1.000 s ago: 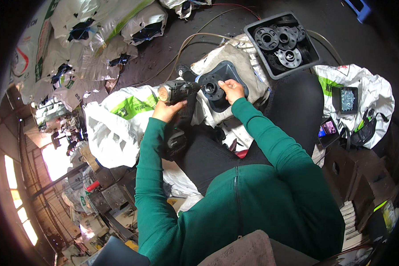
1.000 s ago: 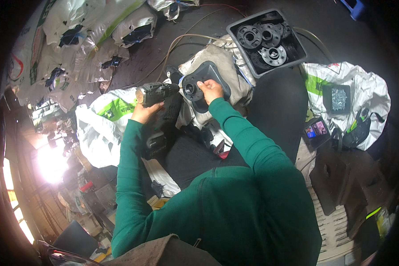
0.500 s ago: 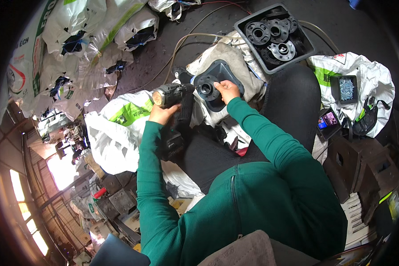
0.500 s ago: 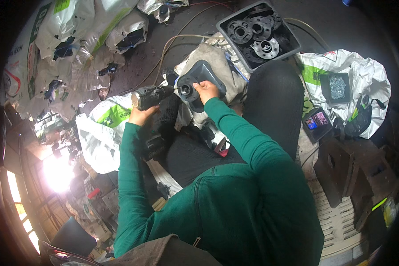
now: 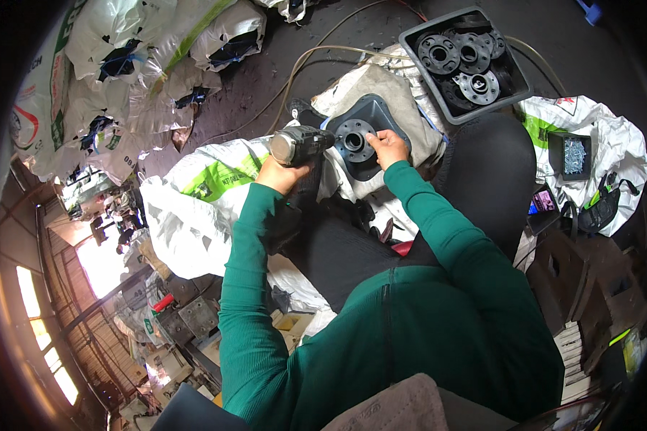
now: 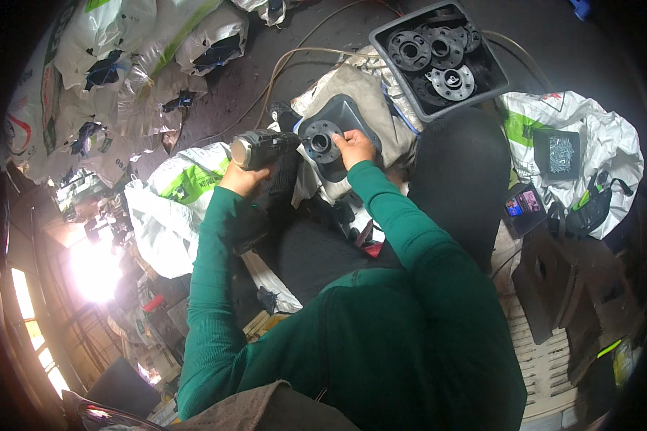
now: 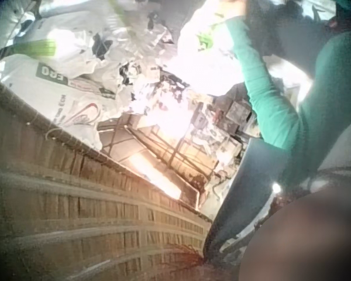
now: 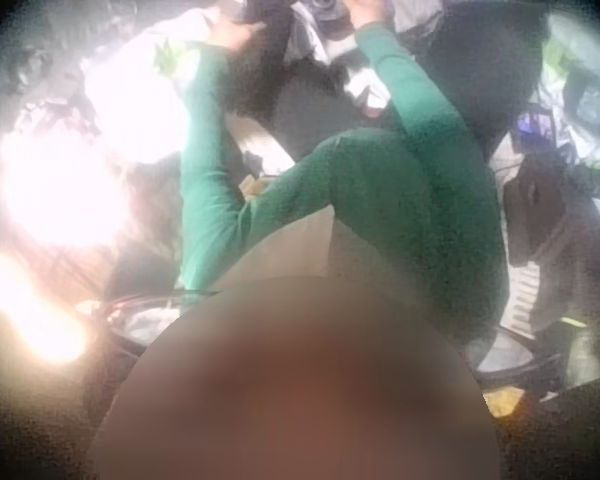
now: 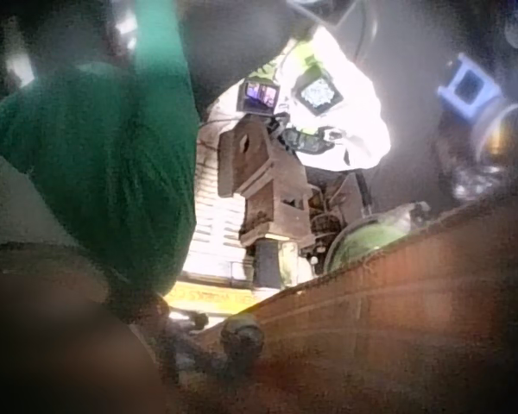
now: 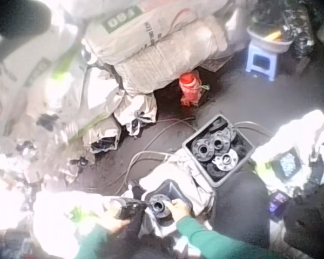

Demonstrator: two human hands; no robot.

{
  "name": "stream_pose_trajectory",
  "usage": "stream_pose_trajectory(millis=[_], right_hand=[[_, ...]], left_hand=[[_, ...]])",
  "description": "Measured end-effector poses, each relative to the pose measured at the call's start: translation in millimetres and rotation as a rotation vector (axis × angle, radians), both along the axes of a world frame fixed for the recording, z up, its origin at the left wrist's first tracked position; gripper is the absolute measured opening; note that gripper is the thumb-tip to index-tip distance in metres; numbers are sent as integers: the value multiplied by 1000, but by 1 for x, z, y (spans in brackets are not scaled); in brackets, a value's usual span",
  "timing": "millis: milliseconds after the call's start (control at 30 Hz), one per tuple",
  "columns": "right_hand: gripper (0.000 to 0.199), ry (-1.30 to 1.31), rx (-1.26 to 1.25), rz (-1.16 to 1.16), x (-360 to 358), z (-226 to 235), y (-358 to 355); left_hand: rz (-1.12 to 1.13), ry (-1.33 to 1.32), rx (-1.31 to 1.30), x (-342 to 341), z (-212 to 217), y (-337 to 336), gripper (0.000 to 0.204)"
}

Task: The person sits on the floor and uses a cordless impact driver to fasten bolts into a dark mechanical housing. They repeatedly pick up bolts, insert them into holes, and tighten them with the tool, working on multiple bolt locations on the same part.

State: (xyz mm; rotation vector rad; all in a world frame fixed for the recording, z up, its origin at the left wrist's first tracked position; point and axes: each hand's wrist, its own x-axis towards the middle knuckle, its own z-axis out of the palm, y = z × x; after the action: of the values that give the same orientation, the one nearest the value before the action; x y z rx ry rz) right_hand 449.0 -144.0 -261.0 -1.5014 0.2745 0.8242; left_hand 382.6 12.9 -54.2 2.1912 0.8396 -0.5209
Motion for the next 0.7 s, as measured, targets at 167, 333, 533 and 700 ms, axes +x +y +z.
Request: stream_pose_trajectory(millis=[167, 333, 533, 700], right_hand=[[33, 79, 55, 28, 4, 4, -3], [32, -4, 33, 59, 4, -1, -4], [30, -167, -2, 128, 6, -7, -3], [36, -279, -165, 228, 9, 0, -10]], left_hand=[[2, 8, 1, 0, -7, 3, 41], [-2, 12, 14, -1, -13, 6, 38], [96, -154, -19, -13, -8, -6, 35], [351, -330, -174, -36, 23, -37, 37]])
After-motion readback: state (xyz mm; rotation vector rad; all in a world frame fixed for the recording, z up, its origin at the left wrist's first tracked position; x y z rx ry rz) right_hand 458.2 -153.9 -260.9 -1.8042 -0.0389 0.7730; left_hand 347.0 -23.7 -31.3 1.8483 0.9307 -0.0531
